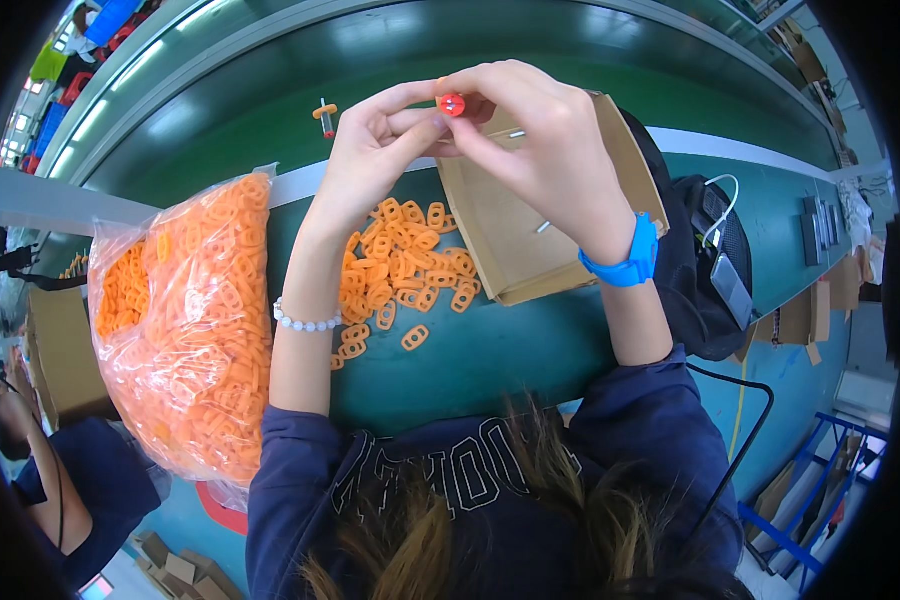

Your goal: The worker is manually attaching orange plastic connectors to silver metal cylindrical components on an industrial assembly line.

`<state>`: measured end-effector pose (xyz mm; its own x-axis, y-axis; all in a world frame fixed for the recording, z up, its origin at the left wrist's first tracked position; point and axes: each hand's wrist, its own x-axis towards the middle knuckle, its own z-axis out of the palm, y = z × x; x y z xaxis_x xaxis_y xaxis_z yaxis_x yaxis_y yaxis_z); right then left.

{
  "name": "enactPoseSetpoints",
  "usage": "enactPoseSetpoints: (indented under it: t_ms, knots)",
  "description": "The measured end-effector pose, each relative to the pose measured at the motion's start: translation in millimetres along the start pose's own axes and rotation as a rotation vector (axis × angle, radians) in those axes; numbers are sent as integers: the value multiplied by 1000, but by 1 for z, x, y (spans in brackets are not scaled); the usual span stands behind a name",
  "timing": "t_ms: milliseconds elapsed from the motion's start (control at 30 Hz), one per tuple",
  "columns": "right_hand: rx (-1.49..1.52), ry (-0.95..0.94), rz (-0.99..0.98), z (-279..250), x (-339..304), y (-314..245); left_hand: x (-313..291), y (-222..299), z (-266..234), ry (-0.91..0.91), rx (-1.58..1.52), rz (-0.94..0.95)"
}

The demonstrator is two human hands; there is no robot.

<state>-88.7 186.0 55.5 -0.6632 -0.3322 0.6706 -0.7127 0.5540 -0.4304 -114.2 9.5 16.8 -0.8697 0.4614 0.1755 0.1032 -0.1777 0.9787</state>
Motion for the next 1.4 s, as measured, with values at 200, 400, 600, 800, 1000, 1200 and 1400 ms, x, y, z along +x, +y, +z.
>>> enactPoseSetpoints:
  t_ms: [200,400,600,800,1000,1200,1400]
  knots:
    - [5,-27,-55,1,0,5,1,2,-5,-22,67,2]
    - [10,-49,-67,-2,3,5,1,5,-7,-16,92,9]
    - [64,-12,-38,-3,2,12,3,-1,-10,15,52,-61]
    - [-63,-318,406,-44,-10,37,7,-5,-11,59,60,-133]
    - [-356,-525,499,-27,-41,91,28,-35,-61,157,577,-171]
    - [-386,-580,623,-14,-47,118,55,-61,-81,217,1190,-201]
    - [-335,-746,696,-14,-46,123,52,-68,-94,159,1301,-96]
